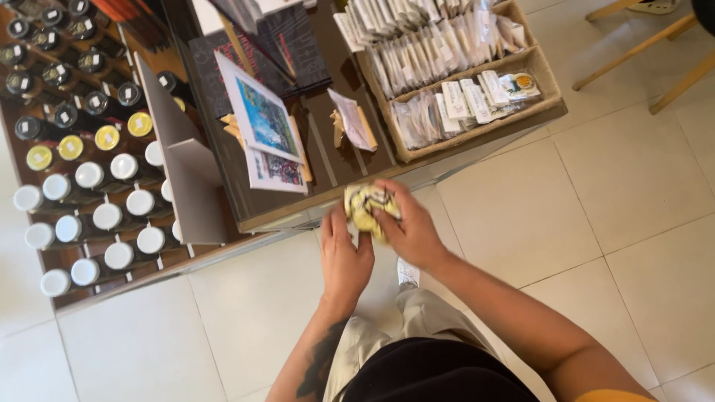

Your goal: Cleaning product jars and display shelves in a grocery store specialty section.

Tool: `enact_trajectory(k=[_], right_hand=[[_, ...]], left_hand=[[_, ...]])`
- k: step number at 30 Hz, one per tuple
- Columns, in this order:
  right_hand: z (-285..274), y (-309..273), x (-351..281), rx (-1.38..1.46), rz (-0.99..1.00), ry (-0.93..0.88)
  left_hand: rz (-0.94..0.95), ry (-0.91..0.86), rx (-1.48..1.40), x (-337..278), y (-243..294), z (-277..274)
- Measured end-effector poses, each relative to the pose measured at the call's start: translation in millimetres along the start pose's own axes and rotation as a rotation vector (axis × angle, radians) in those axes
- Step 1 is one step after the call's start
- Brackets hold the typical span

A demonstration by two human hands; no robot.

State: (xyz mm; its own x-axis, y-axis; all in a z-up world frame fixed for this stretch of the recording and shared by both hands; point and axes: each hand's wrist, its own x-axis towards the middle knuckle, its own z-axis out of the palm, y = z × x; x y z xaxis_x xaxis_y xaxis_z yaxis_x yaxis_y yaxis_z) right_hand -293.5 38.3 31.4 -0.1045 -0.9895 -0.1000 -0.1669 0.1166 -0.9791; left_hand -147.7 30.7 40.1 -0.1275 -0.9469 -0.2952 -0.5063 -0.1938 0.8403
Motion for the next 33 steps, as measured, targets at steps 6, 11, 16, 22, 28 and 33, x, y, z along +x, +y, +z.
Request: enact_trajectory(k=[6, 11, 16, 22, 28, 33], right_hand=[[24, 30, 39, -0.564, -0.502, 0.064], [16, 42, 45, -0.667, -0.662, 0.023], [18, 42, 60, -0.684, -0.664, -0.013], [-2, 48, 55, -0.671, -0.681, -0.058], [-39, 49, 41, -0.659, -0.642, -0.279], [-45, 20, 54, -0.522, -0.757, -0.179]], left_hand=[[0.578, 0.213, 0.422, 24, -32, 7], [0.581, 0.249, 0.555, 37, -47, 17], [0.548, 0.273, 0.682, 47, -38, 22], [0.557, 0.326, 0.62, 39, -25, 24], [0.356, 0.223, 0.6, 21, -18, 47], [0.387, 0.442, 0.442, 22, 4, 52]])
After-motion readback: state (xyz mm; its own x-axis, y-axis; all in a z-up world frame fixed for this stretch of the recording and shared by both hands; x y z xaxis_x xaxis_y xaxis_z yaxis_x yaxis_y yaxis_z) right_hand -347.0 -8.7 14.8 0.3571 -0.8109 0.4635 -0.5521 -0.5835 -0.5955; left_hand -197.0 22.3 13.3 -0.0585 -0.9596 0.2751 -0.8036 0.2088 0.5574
